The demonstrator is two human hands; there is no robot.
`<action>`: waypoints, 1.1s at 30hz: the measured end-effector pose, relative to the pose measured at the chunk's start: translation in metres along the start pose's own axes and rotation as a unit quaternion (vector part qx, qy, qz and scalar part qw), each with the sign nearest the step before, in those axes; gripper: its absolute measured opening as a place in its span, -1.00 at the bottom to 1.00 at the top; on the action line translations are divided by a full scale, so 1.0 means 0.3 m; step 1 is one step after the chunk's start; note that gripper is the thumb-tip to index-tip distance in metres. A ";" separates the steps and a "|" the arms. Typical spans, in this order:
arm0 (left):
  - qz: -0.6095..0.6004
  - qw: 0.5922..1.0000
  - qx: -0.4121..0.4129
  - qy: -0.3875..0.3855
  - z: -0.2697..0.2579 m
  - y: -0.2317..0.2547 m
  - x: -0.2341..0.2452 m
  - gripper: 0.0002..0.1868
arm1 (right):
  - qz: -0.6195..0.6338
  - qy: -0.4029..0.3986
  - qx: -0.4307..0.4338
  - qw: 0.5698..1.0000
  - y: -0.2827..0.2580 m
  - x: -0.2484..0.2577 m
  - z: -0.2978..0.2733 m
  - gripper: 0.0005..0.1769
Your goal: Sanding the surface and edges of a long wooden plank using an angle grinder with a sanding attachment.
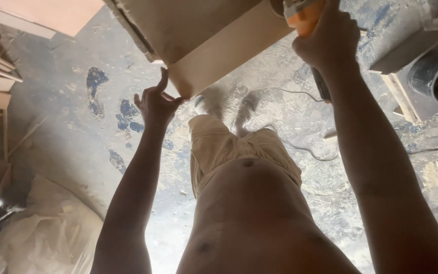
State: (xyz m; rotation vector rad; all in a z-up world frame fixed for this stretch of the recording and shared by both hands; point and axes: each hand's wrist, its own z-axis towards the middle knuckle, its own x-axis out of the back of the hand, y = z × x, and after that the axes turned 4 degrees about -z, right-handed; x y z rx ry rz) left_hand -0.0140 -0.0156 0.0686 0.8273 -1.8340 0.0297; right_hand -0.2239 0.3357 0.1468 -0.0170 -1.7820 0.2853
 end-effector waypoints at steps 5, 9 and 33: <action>0.004 0.999 -0.035 0.017 0.017 -0.045 -0.038 0.15 | -0.016 -0.028 0.070 0.997 -0.234 -0.093 -0.159 0.08; -0.024 0.990 -0.123 0.069 -0.040 0.035 0.078 0.03 | -0.018 -0.188 0.108 0.976 -0.422 -0.064 -0.337 0.11; 0.158 0.938 -0.266 0.158 -0.090 -0.553 0.189 -0.06 | 0.349 0.149 0.038 0.924 0.287 0.117 -0.286 0.51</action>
